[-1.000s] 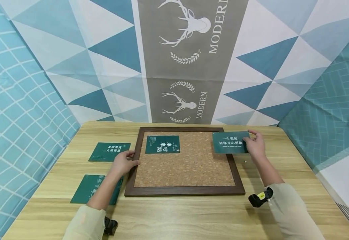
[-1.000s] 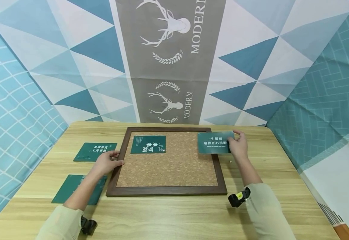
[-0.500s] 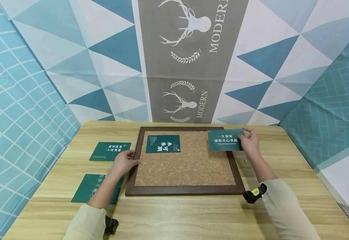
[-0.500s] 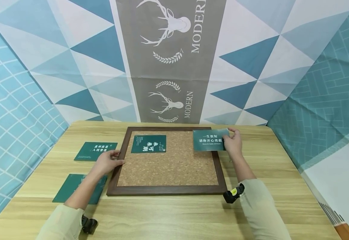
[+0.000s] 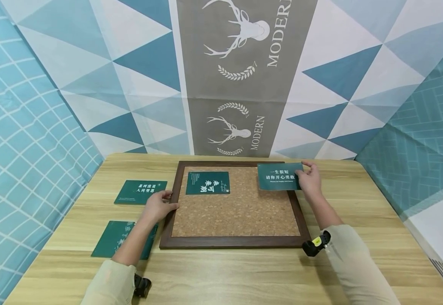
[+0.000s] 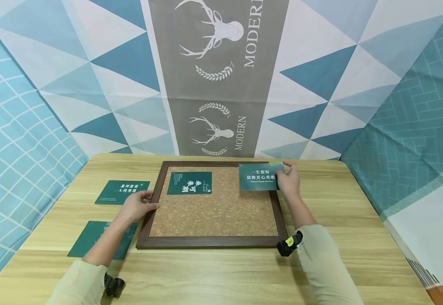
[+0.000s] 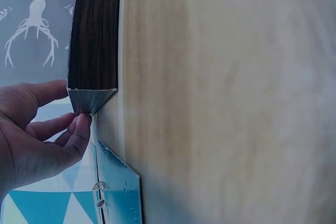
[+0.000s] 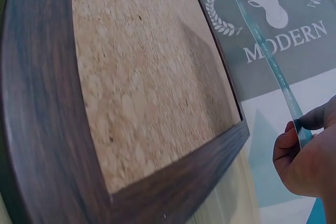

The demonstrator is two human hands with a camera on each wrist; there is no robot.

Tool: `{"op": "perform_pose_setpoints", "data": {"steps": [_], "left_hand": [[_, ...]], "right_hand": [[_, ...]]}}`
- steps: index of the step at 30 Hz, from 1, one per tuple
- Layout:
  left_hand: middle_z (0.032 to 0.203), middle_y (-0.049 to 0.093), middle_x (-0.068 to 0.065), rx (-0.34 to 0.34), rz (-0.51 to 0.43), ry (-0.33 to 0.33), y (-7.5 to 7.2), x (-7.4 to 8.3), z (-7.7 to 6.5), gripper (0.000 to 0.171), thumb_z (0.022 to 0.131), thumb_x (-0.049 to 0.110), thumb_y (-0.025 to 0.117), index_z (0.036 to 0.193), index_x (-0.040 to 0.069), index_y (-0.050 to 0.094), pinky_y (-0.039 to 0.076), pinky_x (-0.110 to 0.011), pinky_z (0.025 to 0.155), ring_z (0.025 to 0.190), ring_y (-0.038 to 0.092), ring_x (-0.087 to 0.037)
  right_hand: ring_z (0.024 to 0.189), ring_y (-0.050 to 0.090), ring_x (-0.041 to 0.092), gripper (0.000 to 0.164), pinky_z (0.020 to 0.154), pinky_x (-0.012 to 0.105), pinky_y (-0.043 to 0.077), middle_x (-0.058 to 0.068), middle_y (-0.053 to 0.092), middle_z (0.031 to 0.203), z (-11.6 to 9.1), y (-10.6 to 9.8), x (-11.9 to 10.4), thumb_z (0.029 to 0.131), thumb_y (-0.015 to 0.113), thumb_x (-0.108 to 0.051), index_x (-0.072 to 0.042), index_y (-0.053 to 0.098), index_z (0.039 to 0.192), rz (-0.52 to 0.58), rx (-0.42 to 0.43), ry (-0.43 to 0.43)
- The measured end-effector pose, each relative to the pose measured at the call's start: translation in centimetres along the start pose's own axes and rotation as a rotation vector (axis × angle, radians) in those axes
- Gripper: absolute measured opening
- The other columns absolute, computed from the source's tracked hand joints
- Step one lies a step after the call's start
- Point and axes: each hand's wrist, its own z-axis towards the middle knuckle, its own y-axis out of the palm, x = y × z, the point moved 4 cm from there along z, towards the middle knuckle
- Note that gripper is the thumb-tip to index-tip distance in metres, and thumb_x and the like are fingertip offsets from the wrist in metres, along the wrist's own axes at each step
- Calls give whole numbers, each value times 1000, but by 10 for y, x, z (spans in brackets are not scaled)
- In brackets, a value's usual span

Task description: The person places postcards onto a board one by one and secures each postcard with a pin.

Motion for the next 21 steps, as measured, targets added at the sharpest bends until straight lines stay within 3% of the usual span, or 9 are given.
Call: {"op": "perform_pose_setpoints", "data": {"steps": [21], "left_hand": [[132,49,-24,-9,-15,-14,-1,0,-1,60,88,21,65,138,-2,41,48,-48,89,120,48,-39]], "right_hand": [[56,37,7,45,51,20,36,-1,38,72,0,26,0,93,49,-9,-11,41,137,20,-8,-25]]}}
